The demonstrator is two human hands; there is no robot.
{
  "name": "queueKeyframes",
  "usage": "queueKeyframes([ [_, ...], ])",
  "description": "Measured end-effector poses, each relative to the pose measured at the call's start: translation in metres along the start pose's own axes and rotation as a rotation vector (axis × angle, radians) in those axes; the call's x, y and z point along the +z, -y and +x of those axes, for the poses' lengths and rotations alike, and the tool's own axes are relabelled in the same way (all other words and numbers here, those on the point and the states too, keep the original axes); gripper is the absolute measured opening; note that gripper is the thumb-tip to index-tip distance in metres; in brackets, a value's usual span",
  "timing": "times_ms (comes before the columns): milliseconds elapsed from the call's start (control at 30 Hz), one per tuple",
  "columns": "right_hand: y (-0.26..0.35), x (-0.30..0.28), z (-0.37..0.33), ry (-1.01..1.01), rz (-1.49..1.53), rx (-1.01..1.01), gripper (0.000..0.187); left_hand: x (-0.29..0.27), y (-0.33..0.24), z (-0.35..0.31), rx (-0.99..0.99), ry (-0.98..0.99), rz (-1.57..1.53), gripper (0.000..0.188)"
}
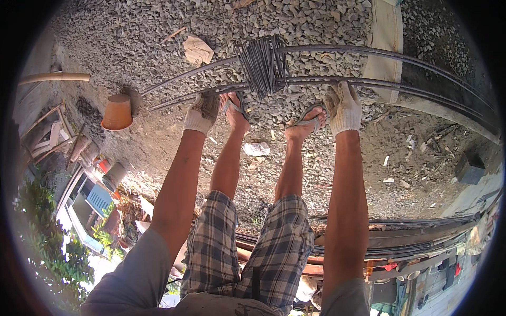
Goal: The person sits on the ground and assembles small rectangular metal frames by hand. They pick up individual metal pieces, fit them together, and stack the completed frames into a pile. Finally, they gather the stack of frames and place them onto a larger rebar grid.
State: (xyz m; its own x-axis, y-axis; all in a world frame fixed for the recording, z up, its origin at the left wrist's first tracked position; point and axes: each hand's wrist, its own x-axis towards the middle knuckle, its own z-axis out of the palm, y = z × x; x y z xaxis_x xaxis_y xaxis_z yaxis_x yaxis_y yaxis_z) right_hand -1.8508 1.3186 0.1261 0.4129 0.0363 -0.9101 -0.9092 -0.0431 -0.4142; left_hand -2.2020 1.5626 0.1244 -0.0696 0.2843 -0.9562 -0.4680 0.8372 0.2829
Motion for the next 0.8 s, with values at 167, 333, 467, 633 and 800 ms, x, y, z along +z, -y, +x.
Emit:
queueKeyframes([
  [167, -0.001, 0.007, 0.001, -0.031, -0.084, -0.086, 0.038, -0.007, 0.004, -0.006, 0.068, 0.033, 0.037, 0.024],
  [333, 0.004, 0.016, -0.009, -0.06, -0.101, -0.023, 0.04, -0.015, 0.005, -0.005, 0.079, 0.079, 0.036, 0.027],
  [467, 0.008, 0.014, -0.018, -0.077, -0.096, 0.023, 0.045, 0.008, 0.01, -0.022, -0.024, 0.123, -0.043, 0.031],
  [633, -0.009, 0.03, -0.059, -0.087, -0.377, 0.007, 0.035, 0.0, 0.005, -0.022, -0.031, 0.221, -0.058, 0.03],
  [800, -0.036, 0.069, -0.1, 0.076, -0.78, -0.416, 0.042, -0.008, 0.002, -0.016, 0.025, 0.159, 0.0, 0.023],
])
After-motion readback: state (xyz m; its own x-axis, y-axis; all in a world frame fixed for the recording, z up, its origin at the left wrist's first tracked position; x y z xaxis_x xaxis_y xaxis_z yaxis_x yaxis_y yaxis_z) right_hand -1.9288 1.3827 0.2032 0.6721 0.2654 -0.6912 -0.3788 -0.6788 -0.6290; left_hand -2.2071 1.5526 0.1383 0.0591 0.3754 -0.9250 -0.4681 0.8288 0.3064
